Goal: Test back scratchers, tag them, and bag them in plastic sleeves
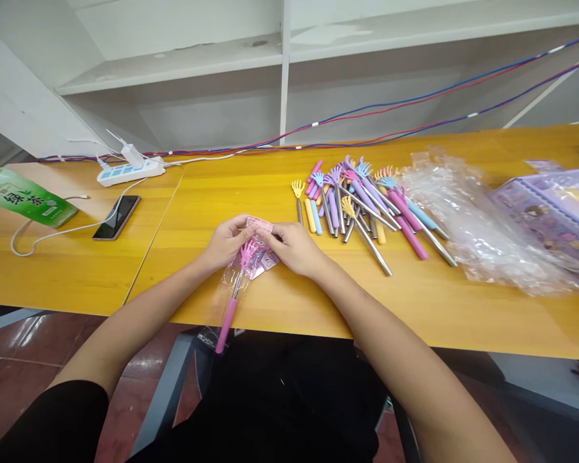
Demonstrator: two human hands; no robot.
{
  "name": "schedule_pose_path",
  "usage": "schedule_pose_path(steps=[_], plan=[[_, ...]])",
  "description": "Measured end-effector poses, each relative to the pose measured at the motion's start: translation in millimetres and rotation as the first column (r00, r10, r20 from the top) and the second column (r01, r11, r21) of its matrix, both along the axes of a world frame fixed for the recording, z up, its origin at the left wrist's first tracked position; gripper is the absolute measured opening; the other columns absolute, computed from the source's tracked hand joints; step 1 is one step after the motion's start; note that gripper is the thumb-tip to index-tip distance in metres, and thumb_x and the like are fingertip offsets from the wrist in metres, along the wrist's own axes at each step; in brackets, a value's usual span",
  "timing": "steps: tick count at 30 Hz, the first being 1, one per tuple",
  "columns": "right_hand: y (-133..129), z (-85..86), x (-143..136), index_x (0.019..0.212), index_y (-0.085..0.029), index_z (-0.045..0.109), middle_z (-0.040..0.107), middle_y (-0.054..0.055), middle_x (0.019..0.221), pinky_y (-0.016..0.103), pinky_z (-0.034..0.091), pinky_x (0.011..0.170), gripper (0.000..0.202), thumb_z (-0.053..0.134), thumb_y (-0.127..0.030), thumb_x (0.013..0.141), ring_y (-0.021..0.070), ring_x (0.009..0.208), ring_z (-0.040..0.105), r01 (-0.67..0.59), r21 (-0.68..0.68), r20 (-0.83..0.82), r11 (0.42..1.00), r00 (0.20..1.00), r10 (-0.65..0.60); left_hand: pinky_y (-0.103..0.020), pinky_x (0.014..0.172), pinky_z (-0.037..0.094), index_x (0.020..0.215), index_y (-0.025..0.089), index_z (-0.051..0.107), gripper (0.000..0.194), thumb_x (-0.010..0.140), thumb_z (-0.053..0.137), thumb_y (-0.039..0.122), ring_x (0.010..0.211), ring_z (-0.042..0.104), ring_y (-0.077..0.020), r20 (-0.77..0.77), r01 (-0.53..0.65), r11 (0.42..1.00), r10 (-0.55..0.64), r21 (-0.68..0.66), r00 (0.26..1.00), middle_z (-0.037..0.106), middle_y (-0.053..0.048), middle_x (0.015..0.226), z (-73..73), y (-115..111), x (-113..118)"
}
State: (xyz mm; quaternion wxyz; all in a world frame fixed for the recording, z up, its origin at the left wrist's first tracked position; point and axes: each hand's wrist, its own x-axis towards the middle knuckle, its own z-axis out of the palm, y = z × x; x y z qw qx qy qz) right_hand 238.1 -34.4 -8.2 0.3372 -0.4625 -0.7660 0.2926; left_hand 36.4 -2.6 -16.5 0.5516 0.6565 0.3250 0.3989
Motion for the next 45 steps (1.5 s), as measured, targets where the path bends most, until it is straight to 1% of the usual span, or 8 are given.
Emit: schedule_pose_path(steps=[11, 20, 24, 28, 32, 35, 39, 45], plan=[[-1, 1.3, 1, 0.068, -0.019, 0.05, 0.052, 0.0, 0.063, 0.03, 0.03, 0.058, 0.05, 0.044, -0.051, 0.106, 0.0138, 0.058, 0.046, -0.031, -0.005, 0.016, 1.0, 0.999, 0.031, -0.028, 0.079, 0.051, 0.102, 0.015, 0.073, 0.042, 0.094, 0.069, 0.057, 0.087, 0.065, -0.0184, -0.075, -0.022, 0.999, 0.024, 0.033, 0.997, 0.073, -0.007, 0.096, 1.0, -1, -1], [1, 2.9, 3, 0.077, -0.019, 0.054, 0.059, 0.0, 0.07, 0.029, 0.033, 0.063, 0.026, 0.048, -0.032, 0.099, 0.0149, 0.064, 0.05, -0.029, -0.01, 0.0, 1.0, 1.0, 0.029, -0.028, 0.081, 0.052, 0.104, 0.015, 0.074, 0.044, 0.097, 0.064, 0.057, 0.087, 0.066, -0.0182, -0.047, -0.029, 0.999, 0.03, 0.027, 0.998, 0.075, -0.007, 0.098, 3.4, 0, -1], [4, 8.5, 10, 0.07, -0.021, 0.047, 0.053, 0.0, 0.066, 0.03, 0.032, 0.065, 0.039, 0.046, -0.04, 0.104, 0.0151, 0.064, 0.048, 0.019, 0.05, 0.03, 0.999, 0.999, -0.021, -0.026, 0.077, 0.051, 0.1, 0.015, 0.073, 0.041, 0.097, 0.065, 0.056, 0.085, 0.065, -0.0172, -0.03, -0.185, 0.981, 0.187, 0.062, 0.982, 0.073, -0.006, 0.094, 7.5, 5, -5], [-1, 29.5, 12, 0.08, -0.02, 0.059, 0.064, 0.001, 0.074, 0.03, 0.038, 0.065, 0.052, 0.039, -0.059, 0.108, 0.0148, 0.064, 0.053, -0.154, -0.199, -0.029, 0.968, 0.988, 0.151, -0.024, 0.068, 0.05, 0.094, 0.017, 0.07, 0.038, 0.095, 0.067, 0.055, 0.076, 0.061, -0.0149, 0.045, -0.384, 0.92, 0.382, 0.081, 0.923, 0.069, -0.003, 0.084, 13.7, 12, -12], [-19, 48.6, 2, 0.089, -0.021, 0.056, 0.06, -0.002, 0.076, 0.027, 0.037, 0.06, 0.043, 0.06, -0.063, 0.099, 0.0132, 0.063, 0.049, -0.272, -0.346, -0.039, 0.898, 0.96, 0.276, -0.022, 0.058, 0.049, 0.095, 0.018, 0.066, 0.035, 0.093, 0.07, 0.053, 0.065, 0.058, -0.0121, 0.171, -0.45, 0.893, 0.445, -0.012, 0.879, 0.065, 0.0, 0.078, 17.4, 17, -15], [-35, 45.6, -2, 0.087, -0.022, 0.051, 0.054, -0.004, 0.074, 0.027, 0.036, 0.06, 0.041, 0.067, -0.06, 0.096, 0.0137, 0.066, 0.048, -0.195, -0.283, -0.011, 0.939, 0.98, 0.2, -0.023, 0.058, 0.054, 0.095, 0.019, 0.062, 0.032, 0.092, 0.07, 0.05, 0.065, 0.061, -0.0118, 0.208, -0.452, 0.887, 0.461, -0.091, 0.863, 0.065, 0.001, 0.082, 18.4, 15, -14], [-59, 28.5, 10, 0.102, -0.023, 0.059, 0.064, -0.001, 0.079, 0.03, 0.041, 0.062, 0.031, 0.064, -0.054, 0.1, 0.0171, 0.067, 0.056, 0.042, -0.237, 0.016, 0.971, 0.999, -0.039, -0.027, 0.061, 0.061, 0.106, 0.019, 0.061, 0.032, 0.09, 0.07, 0.046, 0.074, 0.07, -0.0148, 0.214, -0.373, 0.917, 0.396, -0.142, 0.893, 0.07, -0.004, 0.1, 21.4, 8, -10], [-98, 17.2, 71, 0.112, -0.025, 0.07, 0.076, 0.007, 0.099, 0.038, 0.051, 0.075, 0.025, 0.056, -0.045, 0.105, 0.0254, 0.084, 0.069, 0.298, -0.003, 0.165, 0.955, 0.942, -0.293, -0.028, 0.056, 0.061, 0.109, 0.018, 0.058, 0.029, 0.091, 0.065, 0.039, 0.059, 0.07, -0.0139, 0.18, -0.235, 0.954, 0.268, -0.184, 0.946, 0.07, -0.002, 0.086, 27.4, 2, -9]])
